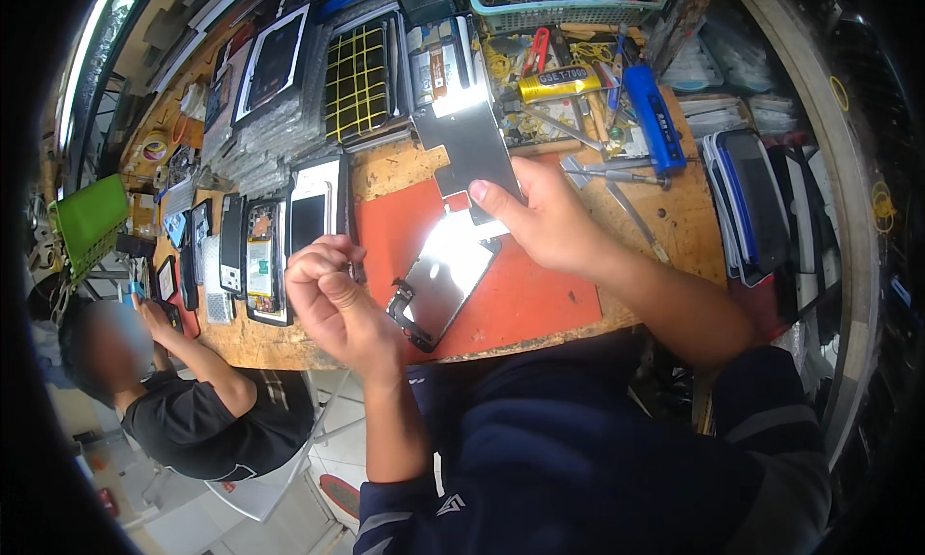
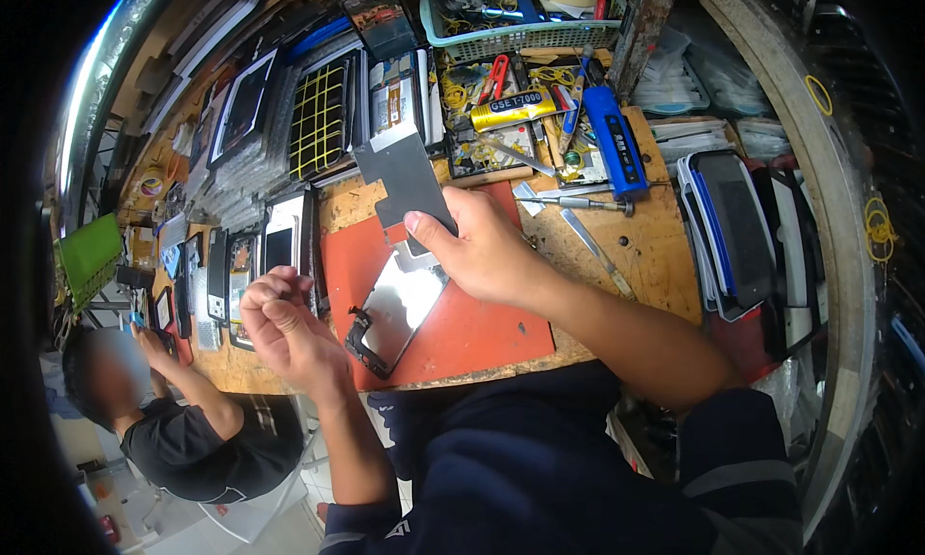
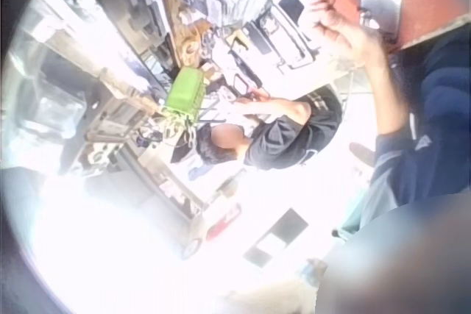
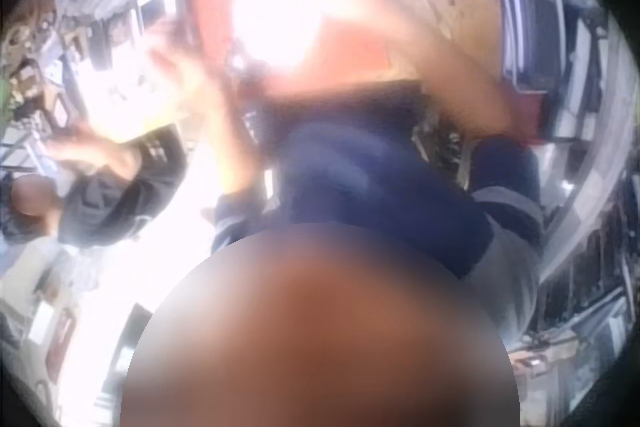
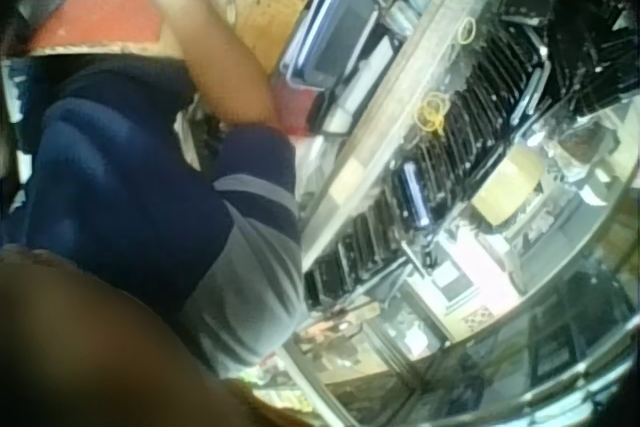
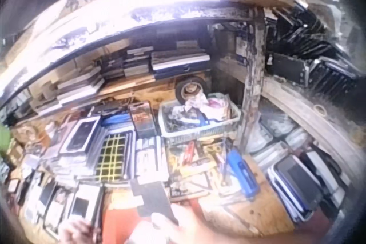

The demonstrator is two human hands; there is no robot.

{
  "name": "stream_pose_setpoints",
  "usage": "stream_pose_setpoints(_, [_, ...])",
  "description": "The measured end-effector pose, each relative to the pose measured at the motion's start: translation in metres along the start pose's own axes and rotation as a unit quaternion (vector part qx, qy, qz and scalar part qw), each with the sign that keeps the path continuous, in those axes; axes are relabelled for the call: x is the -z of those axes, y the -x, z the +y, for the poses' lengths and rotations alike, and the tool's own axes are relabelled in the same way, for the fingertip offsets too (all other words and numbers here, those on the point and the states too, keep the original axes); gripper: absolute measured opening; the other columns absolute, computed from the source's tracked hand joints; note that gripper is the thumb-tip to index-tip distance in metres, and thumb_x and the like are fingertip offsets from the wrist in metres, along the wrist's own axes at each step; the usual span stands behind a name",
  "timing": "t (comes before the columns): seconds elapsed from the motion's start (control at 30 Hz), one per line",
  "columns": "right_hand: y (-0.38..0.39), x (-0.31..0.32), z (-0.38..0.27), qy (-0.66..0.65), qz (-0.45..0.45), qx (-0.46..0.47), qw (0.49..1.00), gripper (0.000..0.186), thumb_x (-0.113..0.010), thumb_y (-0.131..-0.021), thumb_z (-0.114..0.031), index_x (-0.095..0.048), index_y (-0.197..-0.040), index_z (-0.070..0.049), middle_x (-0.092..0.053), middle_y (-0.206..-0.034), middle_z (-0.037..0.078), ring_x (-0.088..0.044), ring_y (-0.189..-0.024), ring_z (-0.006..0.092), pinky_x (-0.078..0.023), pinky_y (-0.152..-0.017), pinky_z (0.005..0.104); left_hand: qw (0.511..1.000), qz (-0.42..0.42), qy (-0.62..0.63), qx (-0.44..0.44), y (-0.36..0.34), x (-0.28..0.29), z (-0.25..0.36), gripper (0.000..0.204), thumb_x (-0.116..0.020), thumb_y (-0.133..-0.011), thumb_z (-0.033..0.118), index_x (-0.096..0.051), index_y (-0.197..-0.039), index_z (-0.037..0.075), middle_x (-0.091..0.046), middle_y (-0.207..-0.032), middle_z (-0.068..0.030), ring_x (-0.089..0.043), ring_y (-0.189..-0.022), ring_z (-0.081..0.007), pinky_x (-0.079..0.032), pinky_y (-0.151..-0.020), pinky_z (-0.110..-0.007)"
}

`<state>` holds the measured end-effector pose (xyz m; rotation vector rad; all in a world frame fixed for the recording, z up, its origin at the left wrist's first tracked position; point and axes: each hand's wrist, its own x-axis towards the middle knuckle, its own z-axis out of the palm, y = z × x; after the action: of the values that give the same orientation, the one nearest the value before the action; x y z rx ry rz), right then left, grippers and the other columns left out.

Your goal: The person disassembles a smartphone, removes the back cover and battery, and then wraps the device in bubble wrap. They also handle other phone components and tools on the workbench.

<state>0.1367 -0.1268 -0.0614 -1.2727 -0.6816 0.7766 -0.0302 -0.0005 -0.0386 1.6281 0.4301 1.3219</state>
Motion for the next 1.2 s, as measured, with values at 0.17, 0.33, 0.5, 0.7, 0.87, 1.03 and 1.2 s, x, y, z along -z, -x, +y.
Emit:
stream_pose_setpoints(0.17, [-0.003, 0.004, -0.003, -0.075, -0.033, -0.02, 0.996, 0.027, -0.055, -0.113, -0.023, -0.065, -0.118, 0.002, -0.069, -0.103, 0.001, -0.063, -0.091, 0.0077, -0.053, -0.081, 0.0296, 0.997, -0.017, 0.052, 0.058, -0.006, 0.027, 0.015, 0.016, -0.061, -0.111, 0.017, -0.052, -0.105, 0.004, -0.056, -0.091, -0.0062, -0.057, -0.086, -0.0162, -0.047, -0.073, -0.029])
stream_pose_setpoints(0.33, [-0.005, 0.006, -0.005, -0.095, -0.006, -0.014, 0.995, 0.028, -0.053, -0.113, -0.022, -0.066, -0.124, 0.0, -0.07, -0.108, 0.001, -0.064, -0.096, 0.008, -0.053, -0.087, 0.0284, 0.973, 0.058, 0.107, 0.196, 0.0, 0.052, 0.014, 0.015, -0.062, -0.11, 0.016, -0.062, -0.11, 0.001, -0.065, -0.092, -0.0073, -0.061, -0.081, -0.0144, -0.048, -0.069, -0.026])
stream_pose_setpoints(0.5, [-0.004, 0.009, -0.003, -0.057, -0.014, -0.013, 0.998, 0.028, -0.051, -0.113, -0.021, -0.067, -0.124, -0.001, -0.072, -0.109, 0.003, -0.066, -0.099, 0.0084, -0.052, -0.089, 0.0278, 0.953, 0.08, 0.137, 0.258, 0.005, 0.065, 0.011, 0.032, -0.058, -0.113, 0.026, -0.066, -0.117, -0.006, -0.073, -0.102, -0.0173, -0.07, -0.085, -0.021, -0.055, -0.069, -0.028])
stream_pose_setpoints(0.7, [-0.006, 0.01, -0.004, -0.045, -0.018, -0.027, 0.998, 0.029, -0.051, -0.112, -0.021, -0.066, -0.124, 0.001, -0.072, -0.112, 0.004, -0.065, -0.1, 0.0085, -0.052, -0.089, 0.028, 0.936, 0.091, 0.159, 0.302, 0.008, 0.065, 0.02, 0.035, -0.055, -0.114, 0.024, -0.064, -0.125, -0.008, -0.072, -0.114, -0.0177, -0.071, -0.091, -0.0197, -0.059, -0.08, -0.029])
stream_pose_setpoints(0.87, [-0.006, 0.007, -0.001, -0.008, 0.003, 0.021, 1.0, 0.026, -0.05, -0.113, -0.018, -0.064, -0.124, 0.001, -0.072, -0.111, 0.005, -0.066, -0.098, 0.0082, -0.052, -0.088, 0.0271, 0.952, 0.1, 0.093, 0.274, 0.012, 0.075, 0.019, 0.026, -0.067, -0.106, 0.008, -0.064, -0.127, -0.008, -0.072, -0.108, -0.0148, -0.071, -0.09, -0.0193, -0.06, -0.08, -0.029])
stream_pose_setpoints(1.03, [-0.008, 0.005, -0.006, -0.047, 0.006, -0.015, 0.999, 0.021, -0.048, -0.112, -0.017, -0.062, -0.113, -0.001, -0.07, -0.103, 0.005, -0.064, -0.091, 0.007, -0.052, -0.084, 0.0257, 0.959, 0.142, 0.123, 0.212, 0.019, 0.115, 0.021, 0.015, -0.068, -0.106, 0.008, -0.067, -0.117, -0.002, -0.066, -0.094, -0.0052, -0.062, -0.076, -0.0103, -0.052, -0.065, -0.023])
stream_pose_setpoints(1.2, [-0.019, -0.013, -0.021, -0.05, -0.022, -0.064, 0.996, 0.022, -0.048, -0.108, -0.015, -0.064, -0.113, 0.0, -0.07, -0.099, 0.005, -0.064, -0.088, 0.0082, -0.051, -0.082, 0.0255, 0.963, 0.162, 0.028, 0.212, 0.035, 0.143, 0.021, 0.014, -0.071, -0.104, 0.01, -0.068, -0.111, -0.002, -0.065, -0.094, -0.0047, -0.061, -0.08, -0.0102, -0.05, -0.069, -0.024])
